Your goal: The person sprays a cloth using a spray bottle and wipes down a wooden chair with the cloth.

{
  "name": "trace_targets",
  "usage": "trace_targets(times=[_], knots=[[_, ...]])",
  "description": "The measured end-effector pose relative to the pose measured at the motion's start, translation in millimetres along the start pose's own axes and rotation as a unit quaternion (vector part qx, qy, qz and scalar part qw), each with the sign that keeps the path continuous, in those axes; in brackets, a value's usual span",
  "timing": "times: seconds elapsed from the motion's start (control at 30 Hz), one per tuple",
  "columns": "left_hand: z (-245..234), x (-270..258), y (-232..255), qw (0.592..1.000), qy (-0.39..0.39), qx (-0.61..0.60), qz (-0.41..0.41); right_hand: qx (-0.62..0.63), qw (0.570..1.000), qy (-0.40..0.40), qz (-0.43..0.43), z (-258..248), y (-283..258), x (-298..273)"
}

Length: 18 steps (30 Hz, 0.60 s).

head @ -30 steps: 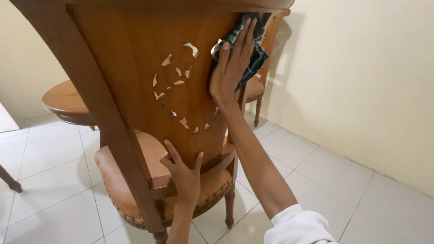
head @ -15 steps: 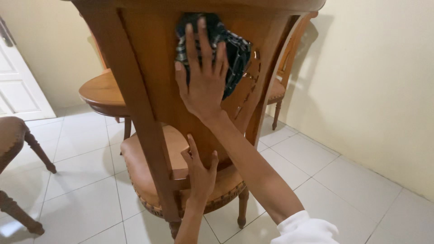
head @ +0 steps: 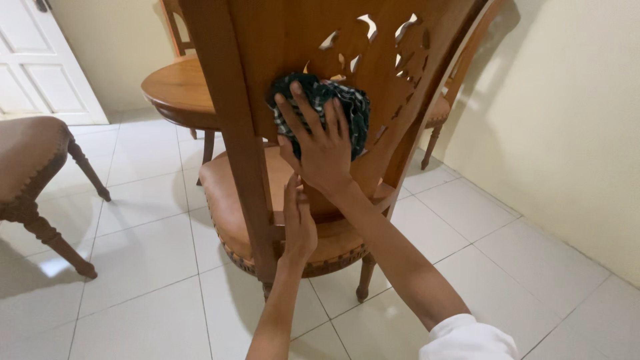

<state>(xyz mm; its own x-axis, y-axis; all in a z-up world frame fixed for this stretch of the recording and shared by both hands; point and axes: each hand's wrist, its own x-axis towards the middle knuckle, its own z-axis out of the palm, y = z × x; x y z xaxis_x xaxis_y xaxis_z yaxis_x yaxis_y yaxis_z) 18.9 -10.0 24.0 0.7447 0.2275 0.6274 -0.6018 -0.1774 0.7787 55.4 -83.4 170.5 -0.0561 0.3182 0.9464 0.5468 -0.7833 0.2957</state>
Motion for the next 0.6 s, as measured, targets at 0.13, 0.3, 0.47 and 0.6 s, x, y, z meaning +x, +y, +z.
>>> trace_targets(times=[0.13, 0.3, 0.47, 0.6], knots=[[-1, 1, 8, 0.999, -0.009, -0.054, -0.006, -0.010, 0.999, -0.036, 0.014, 7, -2, -37], [-2, 0, 14, 0.999, -0.018, -0.049, -0.015, 0.013, 0.999, -0.044, 0.016, 13, -4, -75], [3, 2, 5, 0.997, -0.005, -0.056, -0.053, -0.005, 0.998, -0.066, 0.019, 17, -2, -88], [0, 5, 16, 0.997, -0.002, -0.055, -0.049, -0.009, 0.999, -0.041, -0.013, 18, 9, -74]])
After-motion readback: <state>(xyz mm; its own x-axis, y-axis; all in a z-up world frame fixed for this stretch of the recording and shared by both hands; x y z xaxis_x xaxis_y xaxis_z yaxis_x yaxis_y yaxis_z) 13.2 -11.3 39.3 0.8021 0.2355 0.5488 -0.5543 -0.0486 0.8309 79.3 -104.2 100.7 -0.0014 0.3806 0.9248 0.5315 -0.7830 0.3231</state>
